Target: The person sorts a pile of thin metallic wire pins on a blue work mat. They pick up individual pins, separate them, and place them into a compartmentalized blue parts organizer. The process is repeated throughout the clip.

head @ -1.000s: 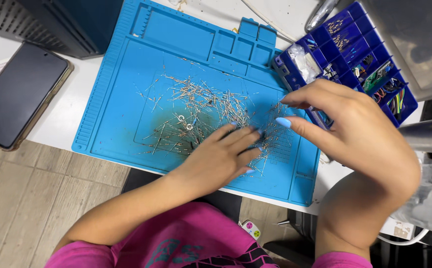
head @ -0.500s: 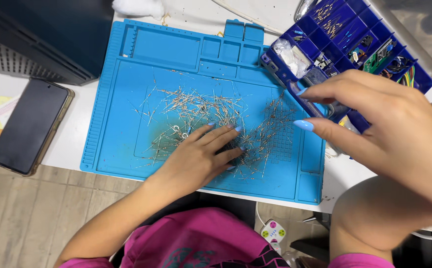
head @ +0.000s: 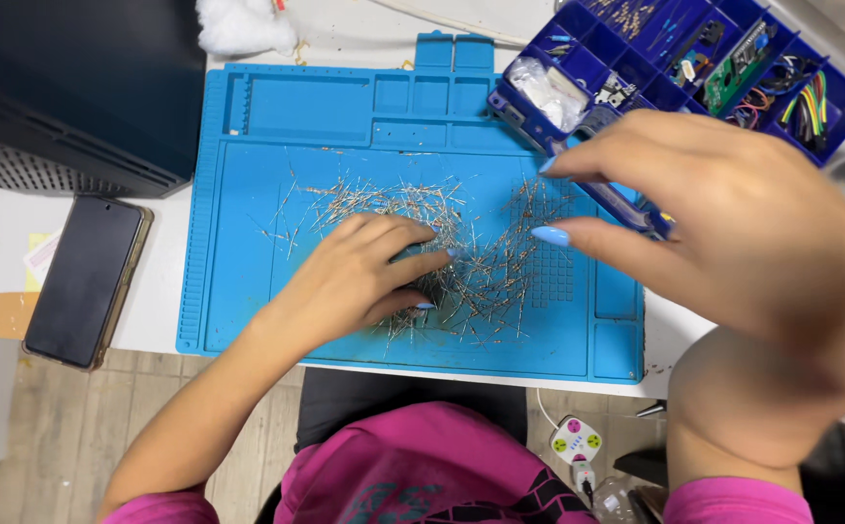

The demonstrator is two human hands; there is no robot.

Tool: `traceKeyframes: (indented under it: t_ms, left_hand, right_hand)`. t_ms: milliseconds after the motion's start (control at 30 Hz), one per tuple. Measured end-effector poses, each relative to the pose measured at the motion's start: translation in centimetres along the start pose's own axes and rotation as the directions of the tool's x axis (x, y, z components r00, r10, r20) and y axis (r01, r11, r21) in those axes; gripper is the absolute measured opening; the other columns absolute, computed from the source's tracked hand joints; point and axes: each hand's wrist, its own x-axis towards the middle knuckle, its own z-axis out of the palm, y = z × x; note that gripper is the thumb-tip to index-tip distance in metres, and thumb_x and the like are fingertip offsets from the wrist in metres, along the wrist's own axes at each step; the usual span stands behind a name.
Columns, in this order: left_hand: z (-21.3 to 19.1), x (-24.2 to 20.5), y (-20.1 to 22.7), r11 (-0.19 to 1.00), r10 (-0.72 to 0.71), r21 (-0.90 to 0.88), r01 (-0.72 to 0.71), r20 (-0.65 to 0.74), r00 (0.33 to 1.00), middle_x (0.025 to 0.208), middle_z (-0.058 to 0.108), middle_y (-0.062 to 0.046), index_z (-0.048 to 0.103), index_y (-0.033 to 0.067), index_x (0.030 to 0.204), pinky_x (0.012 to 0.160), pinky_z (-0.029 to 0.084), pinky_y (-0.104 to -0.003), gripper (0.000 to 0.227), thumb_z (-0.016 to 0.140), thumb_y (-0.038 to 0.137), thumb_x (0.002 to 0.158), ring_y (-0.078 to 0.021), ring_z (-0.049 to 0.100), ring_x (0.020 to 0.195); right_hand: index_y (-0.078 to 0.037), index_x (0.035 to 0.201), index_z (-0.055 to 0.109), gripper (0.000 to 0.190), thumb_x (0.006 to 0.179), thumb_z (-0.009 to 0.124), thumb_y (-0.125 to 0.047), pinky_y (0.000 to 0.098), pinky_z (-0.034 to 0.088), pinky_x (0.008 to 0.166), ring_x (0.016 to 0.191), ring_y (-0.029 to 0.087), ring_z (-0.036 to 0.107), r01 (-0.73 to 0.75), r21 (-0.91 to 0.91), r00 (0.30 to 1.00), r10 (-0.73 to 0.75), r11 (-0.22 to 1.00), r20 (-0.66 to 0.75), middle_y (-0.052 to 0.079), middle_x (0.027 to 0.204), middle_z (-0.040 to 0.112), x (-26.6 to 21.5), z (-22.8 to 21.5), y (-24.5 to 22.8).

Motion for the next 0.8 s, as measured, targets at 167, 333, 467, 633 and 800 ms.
traceKeyframes:
  t_ms: [167,333,467,633,800]
  left_hand:
    - [-0.4,1.7,-1.1,0.999,0.037,0.005,-0.037,0.073,0.997,0.133,0.066,-0.007,0.056,0.0165,0.148,0.093,0.046,-0.044,0.073,0.087,0.038,0.085,-0.0291,0.062,0.118]
    - [-0.9,3.4,-2.2,0.996,0.079,0.023,-0.082,0.099,0.992,0.135,0.066,-0.005,0.058,0.0148,0.146,0.093,0.045,-0.043,0.077,0.086,0.046,0.083,-0.0278,0.061,0.121]
    - [-1.3,4.5,-3.4,0.991,0.098,0.080,-0.109,0.131,0.987,0.132,0.066,-0.006,0.062,0.0145,0.142,0.089,0.046,-0.044,0.079,0.087,0.051,0.076,-0.0283,0.061,0.117]
    - [-0.9,4.7,-5.2,0.984,0.107,0.126,-0.126,0.148,0.983,0.118,0.065,-0.004,0.065,0.0176,0.137,0.079,0.044,-0.044,0.073,0.083,0.058,0.079,-0.0277,0.060,0.101]
    - [-0.2,3.9,-6.2,0.993,0.113,0.013,-0.113,0.030,0.993,0.102,0.065,-0.004,0.071,0.0150,0.121,0.076,0.045,-0.043,0.053,0.073,0.057,0.090,-0.0283,0.060,0.092]
  right_hand:
    - [-0.021,0.128,0.070,0.039,0.097,0.068,-0.044,0.0471,0.056,0.069,0.097,0.026,0.068,-0.156,-0.015,0.984,0.156,0.988,0.082,0.001,0.112,0.070,0.4,-0.2,-0.7]
    - [-0.013,0.127,0.069,0.041,0.099,0.065,-0.043,0.0461,0.051,0.086,0.107,0.029,0.068,-0.123,0.023,0.988,0.120,0.992,0.098,0.005,0.112,0.072,0.3,0.1,-0.2]
    - [-0.015,0.128,0.070,0.042,0.097,0.067,-0.044,0.0504,0.053,0.085,0.110,0.031,0.067,-0.173,-0.018,0.980,0.174,0.985,0.096,0.004,0.118,0.072,0.7,0.6,-0.3]
    - [-0.016,0.127,0.071,0.045,0.094,0.070,-0.047,0.0516,0.053,0.082,0.111,0.031,0.067,-0.204,-0.023,0.970,0.205,0.979,0.131,0.004,0.118,0.072,1.6,1.7,-0.5]
    - [-0.014,0.123,0.071,0.045,0.085,0.081,-0.037,0.0492,0.052,0.087,0.106,0.034,0.069,-0.144,-0.001,0.972,0.142,0.990,0.186,0.007,0.116,0.073,3.0,3.1,-0.5]
